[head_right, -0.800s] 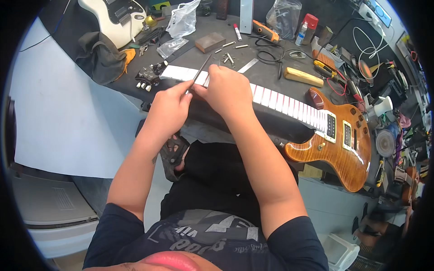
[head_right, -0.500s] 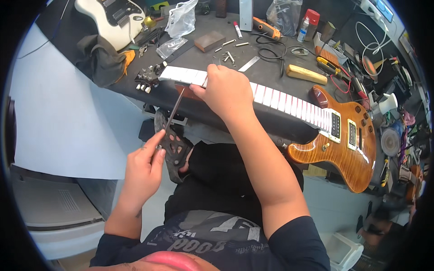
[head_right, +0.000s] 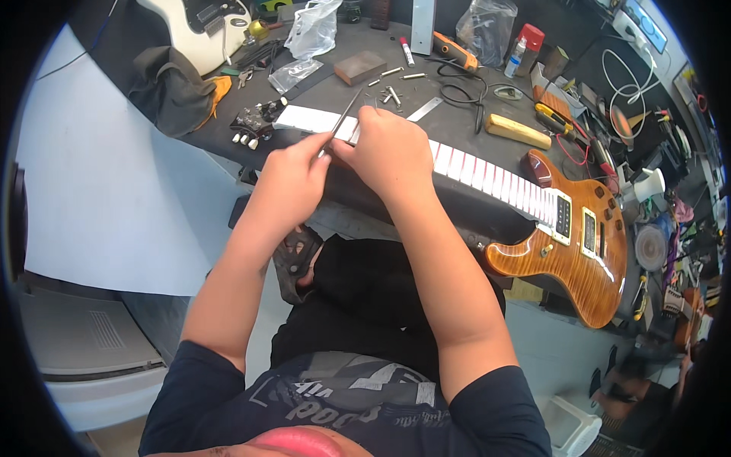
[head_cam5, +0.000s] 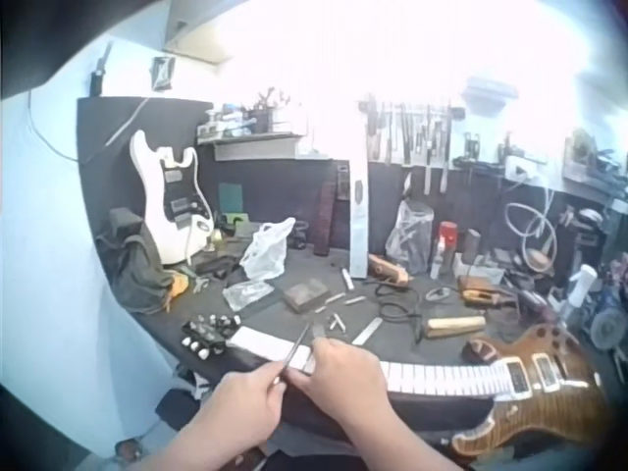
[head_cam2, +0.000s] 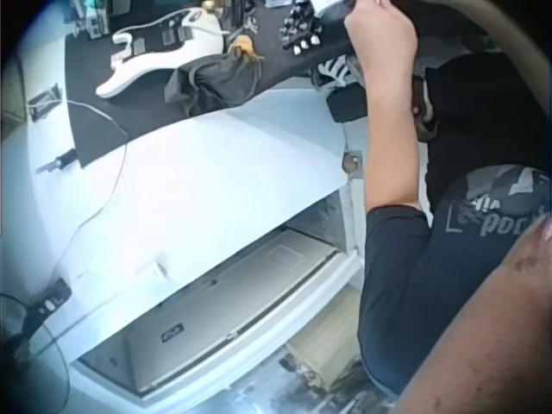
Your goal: The person uses a thin file to deepen the slots on a guitar nut by hand, holding the neck steady while moving the file back and forth in several nut slots.
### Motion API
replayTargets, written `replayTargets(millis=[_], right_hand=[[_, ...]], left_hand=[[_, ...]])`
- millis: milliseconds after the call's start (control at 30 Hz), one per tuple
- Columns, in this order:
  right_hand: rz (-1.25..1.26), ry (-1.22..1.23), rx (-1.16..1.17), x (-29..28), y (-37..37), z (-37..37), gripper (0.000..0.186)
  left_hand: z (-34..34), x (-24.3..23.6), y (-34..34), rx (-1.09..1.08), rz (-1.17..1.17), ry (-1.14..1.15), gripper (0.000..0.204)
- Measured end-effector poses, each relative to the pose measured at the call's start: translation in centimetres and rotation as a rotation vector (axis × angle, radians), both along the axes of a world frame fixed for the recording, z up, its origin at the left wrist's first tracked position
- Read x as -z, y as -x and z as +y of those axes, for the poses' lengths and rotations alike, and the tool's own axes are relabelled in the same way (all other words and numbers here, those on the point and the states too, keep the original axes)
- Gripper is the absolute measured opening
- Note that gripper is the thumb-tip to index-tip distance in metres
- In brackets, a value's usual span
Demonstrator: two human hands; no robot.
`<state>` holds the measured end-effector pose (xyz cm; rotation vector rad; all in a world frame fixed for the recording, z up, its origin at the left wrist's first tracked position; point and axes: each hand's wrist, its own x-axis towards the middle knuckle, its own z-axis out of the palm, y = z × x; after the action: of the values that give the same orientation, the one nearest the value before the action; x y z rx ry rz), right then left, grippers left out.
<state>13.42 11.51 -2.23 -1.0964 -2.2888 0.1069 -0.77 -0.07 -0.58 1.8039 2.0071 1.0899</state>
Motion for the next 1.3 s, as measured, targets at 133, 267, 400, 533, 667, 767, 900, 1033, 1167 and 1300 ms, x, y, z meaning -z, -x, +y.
replayTargets(millis=[133, 267, 400, 533, 667, 767, 900, 1033, 1167, 1300], right_hand=[[0.011, -0.016, 0.005, 0.9, -1.1, 0.6, 0.048], [-0.003, -0.062, -0.012, 0.8, 0.0, -0.1, 0.048], [-0.007, -0.034, 0.005, 0.6, -0.2, 0.1, 0.049], [0.011, -0.045, -0.015, 0.6, -0.4, 0.3, 0.049], [0.000, -0.037, 0.015, 1.2, -0.5, 0.4, 0.048], [-0.018, -0.014, -0.013, 0.6, -0.3, 0.1, 0.049], [-0.038, 0.025, -0.001, -0.2, -0.3, -0.1, 0.049], [-0.003, 0.003, -0.027, 0.6, -0.6, 0.4, 0.049], [-0.022, 0.019, 0.022, 0.8, -0.5, 0.3, 0.050], [-0.020, 0.007, -0.014, 0.5, -0.7, 0.2, 0.050]], left_hand=[[-3.6, 0.2, -1.1, -0.010, -0.021, 0.045, 0.039], [-9.9, 3.1, 0.0, 0.005, -0.049, -0.084, 0.041], [-2.8, 0.0, -0.6, -0.037, -0.007, 0.018, 0.037], [1.2, -0.3, -0.3, -0.026, 0.004, -0.026, 0.037], [-7.5, 2.0, -0.5, -0.013, -0.055, 0.031, 0.040], [-7.6, 1.7, -0.3, -0.020, -0.062, 0.036, 0.041], [-0.1, -1.7, -0.8, -0.042, -0.016, 0.092, 0.035], [-0.8, -1.1, -0.8, -0.044, -0.002, 0.073, 0.037], [-9.3, 1.7, -1.0, -0.044, -0.057, 0.028, 0.042], [-3.5, -1.8, -1.5, -0.056, -0.025, 0.159, 0.037]])
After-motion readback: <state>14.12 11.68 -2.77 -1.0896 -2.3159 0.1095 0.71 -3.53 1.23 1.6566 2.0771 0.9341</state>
